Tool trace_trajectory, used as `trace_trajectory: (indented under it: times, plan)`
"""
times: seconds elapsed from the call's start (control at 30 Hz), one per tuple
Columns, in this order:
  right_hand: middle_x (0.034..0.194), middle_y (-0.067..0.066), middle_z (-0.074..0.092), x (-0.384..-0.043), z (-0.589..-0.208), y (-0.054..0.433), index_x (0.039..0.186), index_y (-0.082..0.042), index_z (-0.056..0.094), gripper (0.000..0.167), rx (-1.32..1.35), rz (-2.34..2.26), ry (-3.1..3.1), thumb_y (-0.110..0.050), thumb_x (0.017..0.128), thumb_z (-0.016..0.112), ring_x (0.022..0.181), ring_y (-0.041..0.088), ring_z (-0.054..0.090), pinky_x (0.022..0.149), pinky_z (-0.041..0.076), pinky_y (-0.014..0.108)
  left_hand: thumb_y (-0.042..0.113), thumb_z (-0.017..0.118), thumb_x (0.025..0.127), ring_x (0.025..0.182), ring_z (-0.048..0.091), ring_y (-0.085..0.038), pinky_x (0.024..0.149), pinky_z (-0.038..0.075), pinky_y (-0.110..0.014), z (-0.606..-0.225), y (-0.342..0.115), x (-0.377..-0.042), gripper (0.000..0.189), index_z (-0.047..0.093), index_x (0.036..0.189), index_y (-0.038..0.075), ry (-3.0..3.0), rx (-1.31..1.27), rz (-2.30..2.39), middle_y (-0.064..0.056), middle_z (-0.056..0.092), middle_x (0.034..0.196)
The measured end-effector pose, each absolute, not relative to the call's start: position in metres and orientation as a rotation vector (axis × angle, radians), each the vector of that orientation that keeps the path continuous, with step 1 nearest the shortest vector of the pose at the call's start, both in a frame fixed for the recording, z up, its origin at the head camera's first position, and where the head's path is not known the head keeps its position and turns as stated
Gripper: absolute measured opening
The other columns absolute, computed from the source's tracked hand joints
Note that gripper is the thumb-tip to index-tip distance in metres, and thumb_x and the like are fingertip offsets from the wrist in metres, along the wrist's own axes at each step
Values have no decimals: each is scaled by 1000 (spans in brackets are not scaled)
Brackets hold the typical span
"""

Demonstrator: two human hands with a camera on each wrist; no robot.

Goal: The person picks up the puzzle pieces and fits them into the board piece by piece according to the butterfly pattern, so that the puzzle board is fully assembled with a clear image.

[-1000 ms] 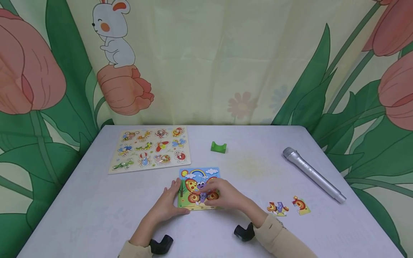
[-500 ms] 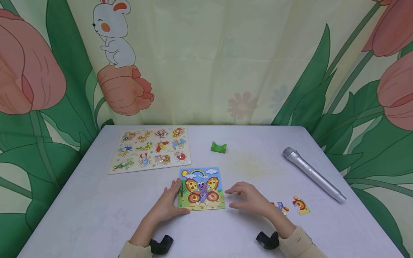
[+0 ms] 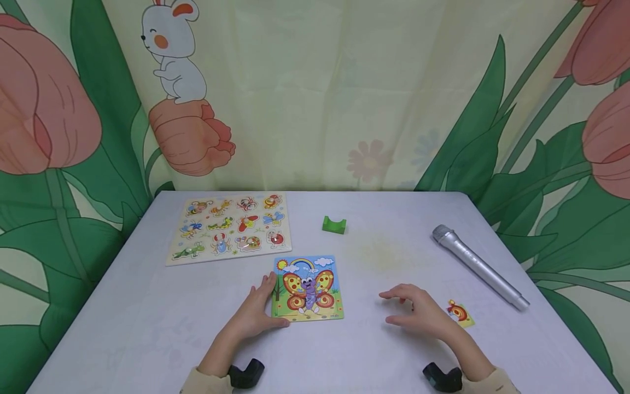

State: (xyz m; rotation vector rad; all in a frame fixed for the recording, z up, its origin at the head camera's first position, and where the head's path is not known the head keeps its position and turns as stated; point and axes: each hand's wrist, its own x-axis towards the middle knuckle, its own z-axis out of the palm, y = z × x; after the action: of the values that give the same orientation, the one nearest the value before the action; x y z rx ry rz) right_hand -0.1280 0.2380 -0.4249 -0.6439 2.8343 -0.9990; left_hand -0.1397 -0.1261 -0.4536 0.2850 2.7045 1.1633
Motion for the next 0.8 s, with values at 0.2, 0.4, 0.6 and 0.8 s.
trace_trajectory:
  times: [0.2, 0.4, 0.6, 0.8]
  plan:
    - [100, -3, 64, -119, -425, 269, 108, -13, 66, 44, -539, -906, 2911, -24, 67, 81, 81, 13, 50, 68, 47, 27, 29, 83, 63, 137, 12, -31, 111, 7, -47, -456, -127, -141, 105, 23, 143, -2, 2702, 286, 1165, -18, 21, 148]
    - [108, 1, 61, -114, -426, 290, 109, -13, 66, 53, -414, -731, 2961, -26, 61, 84, 92, 19, 52, 76, 48, 36, 30, 83, 63, 137, 13, -31, 111, 8, -47, -458, -127, -141, 105, 23, 143, -2, 2718, 287, 1152, -18, 21, 148]
    - [112, 7, 59, -110, -428, 301, 109, -14, 66, 53, -306, -729, 2926, -20, 60, 84, 103, 29, 47, 84, 45, 47, 29, 83, 63, 137, 13, -31, 111, 8, -47, -458, -125, -140, 104, 23, 143, -2, 2720, 292, 1153, -18, 21, 148]
    - [107, 4, 60, -113, -428, 305, 104, -16, 68, 45, -247, -710, 2876, -11, 62, 82, 103, 30, 50, 87, 44, 53, 28, 83, 64, 138, 12, -30, 111, 8, -47, -458, -125, -140, 104, 23, 143, -2, 2722, 288, 1152, -17, 21, 148]
